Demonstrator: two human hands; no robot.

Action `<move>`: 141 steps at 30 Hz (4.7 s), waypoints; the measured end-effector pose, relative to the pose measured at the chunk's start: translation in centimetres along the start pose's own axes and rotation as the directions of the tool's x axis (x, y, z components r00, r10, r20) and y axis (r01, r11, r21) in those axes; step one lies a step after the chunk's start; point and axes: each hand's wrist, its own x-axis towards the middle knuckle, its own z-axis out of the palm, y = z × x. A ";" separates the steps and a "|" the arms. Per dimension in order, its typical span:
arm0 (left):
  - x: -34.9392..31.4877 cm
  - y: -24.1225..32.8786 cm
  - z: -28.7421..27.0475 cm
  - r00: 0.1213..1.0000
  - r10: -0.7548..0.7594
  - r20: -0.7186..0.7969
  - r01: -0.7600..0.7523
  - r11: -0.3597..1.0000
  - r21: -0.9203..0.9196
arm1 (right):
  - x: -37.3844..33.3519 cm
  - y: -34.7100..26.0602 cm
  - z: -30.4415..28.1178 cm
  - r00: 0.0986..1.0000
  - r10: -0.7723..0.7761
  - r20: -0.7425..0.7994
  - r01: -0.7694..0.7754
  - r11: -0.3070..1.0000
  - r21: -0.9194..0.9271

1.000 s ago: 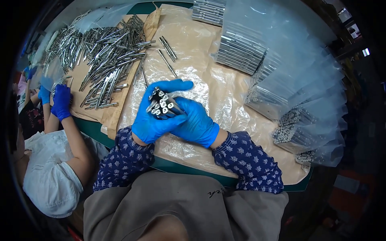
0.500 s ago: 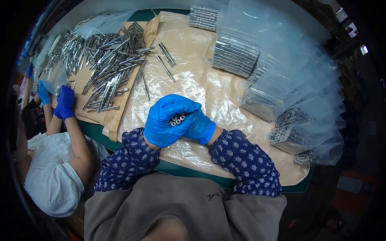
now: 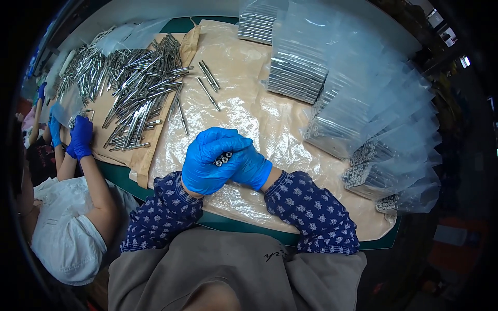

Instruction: Arranging and checking small metal pins or tubes at a production workstation.

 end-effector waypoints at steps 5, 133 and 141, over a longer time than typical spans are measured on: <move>0.0 -0.2 0.1 0.990 0.135 -0.030 -0.137 0.988 -0.067 | -0.7 -0.6 -0.1 0.996 -0.054 0.068 0.055 0.998 -0.008; -1.5 -3.0 1.6 0.763 -0.493 0.418 0.628 0.412 -0.660 | 1.9 -7.7 -5.6 0.855 0.517 -0.042 -0.494 0.787 -0.369; -1.6 -2.8 0.8 0.745 -0.464 0.479 0.661 0.419 -0.622 | 1.5 -6.4 -5.2 0.892 0.446 -0.076 -0.441 0.821 -0.362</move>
